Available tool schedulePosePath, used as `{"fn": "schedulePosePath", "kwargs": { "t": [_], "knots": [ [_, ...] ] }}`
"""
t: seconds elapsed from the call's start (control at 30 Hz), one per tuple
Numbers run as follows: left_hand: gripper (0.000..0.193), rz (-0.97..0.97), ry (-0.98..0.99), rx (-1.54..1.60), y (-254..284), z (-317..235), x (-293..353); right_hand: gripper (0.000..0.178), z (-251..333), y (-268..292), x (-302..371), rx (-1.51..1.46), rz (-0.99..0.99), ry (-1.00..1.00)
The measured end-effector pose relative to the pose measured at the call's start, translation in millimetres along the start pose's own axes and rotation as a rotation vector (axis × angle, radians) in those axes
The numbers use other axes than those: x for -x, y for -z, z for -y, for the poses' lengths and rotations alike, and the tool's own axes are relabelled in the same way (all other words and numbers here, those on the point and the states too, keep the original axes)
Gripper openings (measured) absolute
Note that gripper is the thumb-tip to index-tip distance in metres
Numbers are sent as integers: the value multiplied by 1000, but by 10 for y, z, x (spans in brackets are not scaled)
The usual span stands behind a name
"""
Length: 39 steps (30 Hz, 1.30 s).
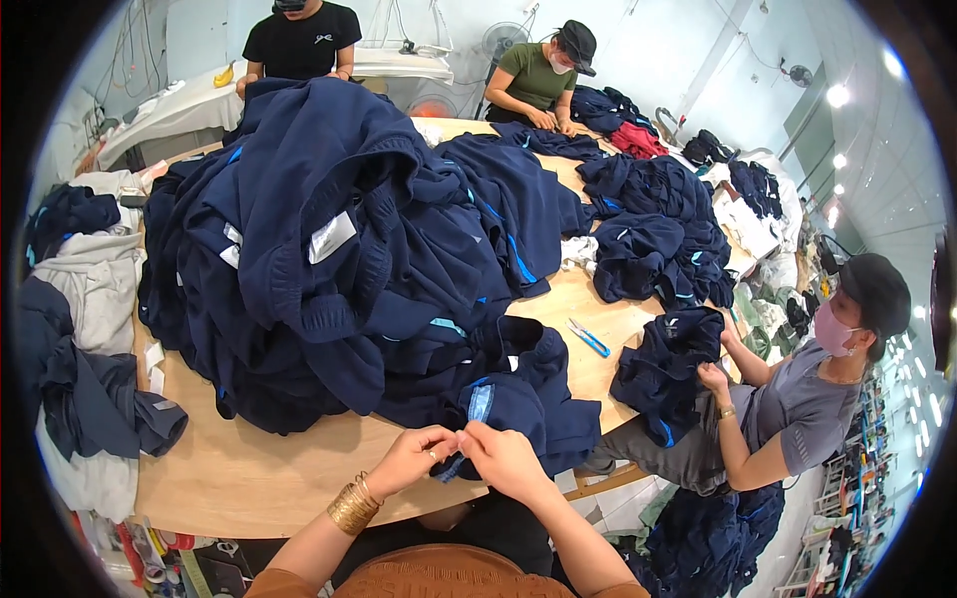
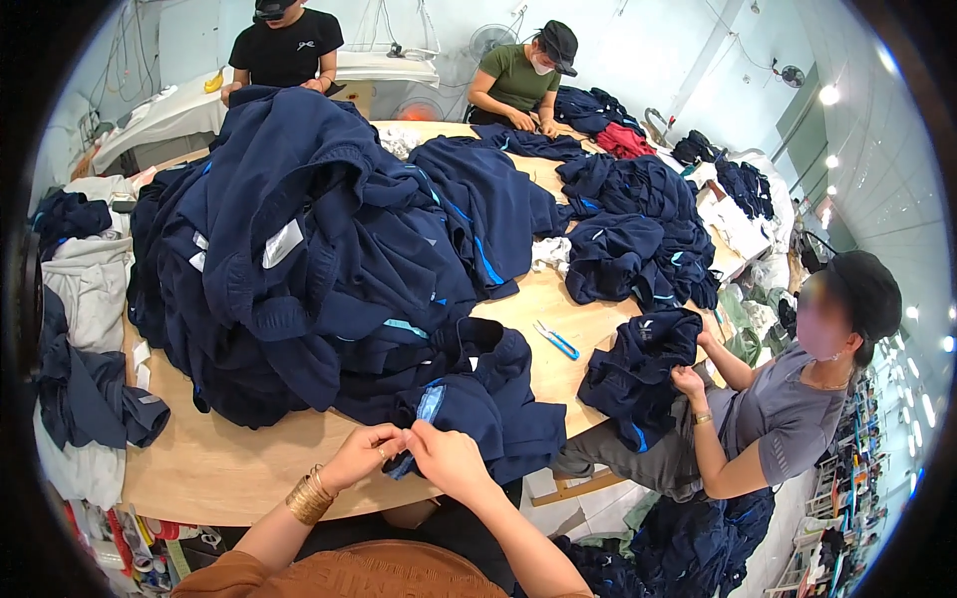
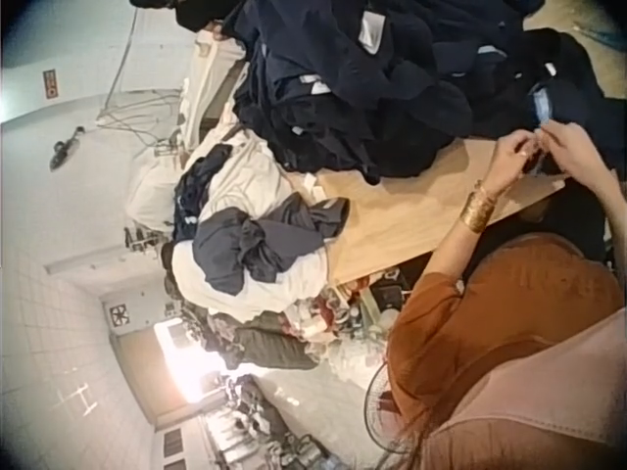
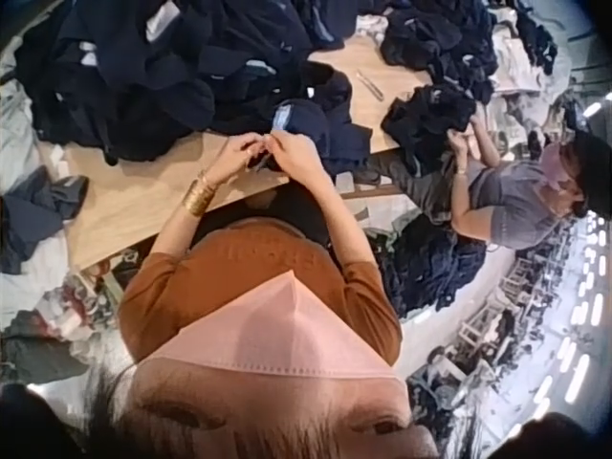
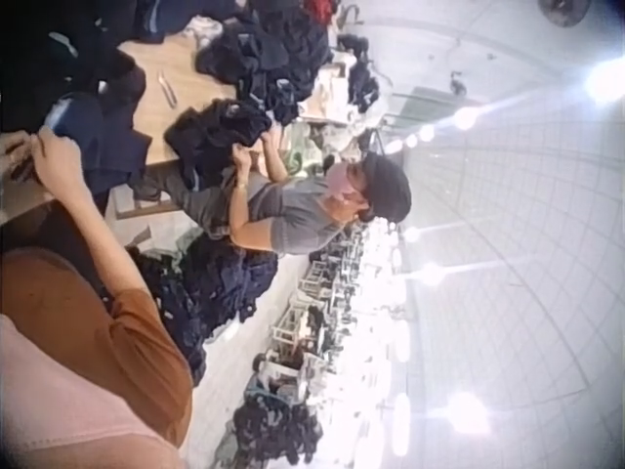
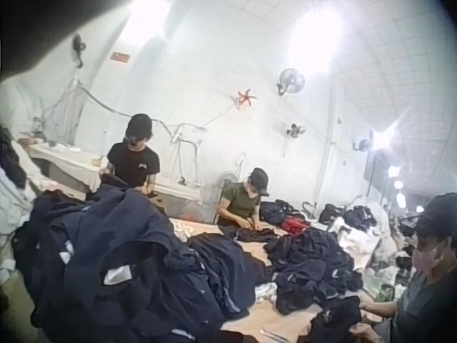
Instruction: The recorder uses a small pair of thread snips to trim loose threads from several pairs of blue athletic pants at a garment factory workbench.
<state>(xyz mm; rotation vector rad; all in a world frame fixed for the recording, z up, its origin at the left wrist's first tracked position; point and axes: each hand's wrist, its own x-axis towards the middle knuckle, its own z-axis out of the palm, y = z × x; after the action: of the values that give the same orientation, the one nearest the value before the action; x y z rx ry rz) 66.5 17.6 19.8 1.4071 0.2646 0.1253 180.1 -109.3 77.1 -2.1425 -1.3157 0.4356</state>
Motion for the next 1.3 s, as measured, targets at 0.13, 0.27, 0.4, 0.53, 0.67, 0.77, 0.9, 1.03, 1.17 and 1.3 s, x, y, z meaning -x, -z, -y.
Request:
{"fn": "schedulePosePath", "kwargs": {
  "t": [0.13,0.27,0.4,0.53,0.67,0.77,0.9,1.03,1.17,1.3],
  "knots": [
    [18,4,-100,-52,-62,-9,39,28,-45,-10,-44,-197,-18,-111],
    [20,-24,-221,-267,-20,78,6,23,-22,95,-55,-708,168,-327],
    [20,-154,-243,-164,-77,73,-20,11,-130,87,2,-431,3,12],
    [22,-170,-302,-271,-27,64,4,13,-72,116,53,-21,-17,192],
    [21,-56,-43,-285,95,-92,-40,10,6,163,-10,285,-238,588],
    [18,76,103,-227,137,-151,-39,12,-121,88,-12,259,-122,599],
    [16,-15,-410,-784,66,-204,-37,12,-159,29,-2,231,-112,518],
    [9,-214,-573,-886,-94,-159,-19,14,-185,-10,-4,191,-145,402],
    [13,-268,-593,-827,-155,-138,-31,16,-175,-14,3,209,-208,359],
    [17,-199,-587,-842,-111,-74,-54,20,-211,-13,37,259,-267,351]
  ]
}}
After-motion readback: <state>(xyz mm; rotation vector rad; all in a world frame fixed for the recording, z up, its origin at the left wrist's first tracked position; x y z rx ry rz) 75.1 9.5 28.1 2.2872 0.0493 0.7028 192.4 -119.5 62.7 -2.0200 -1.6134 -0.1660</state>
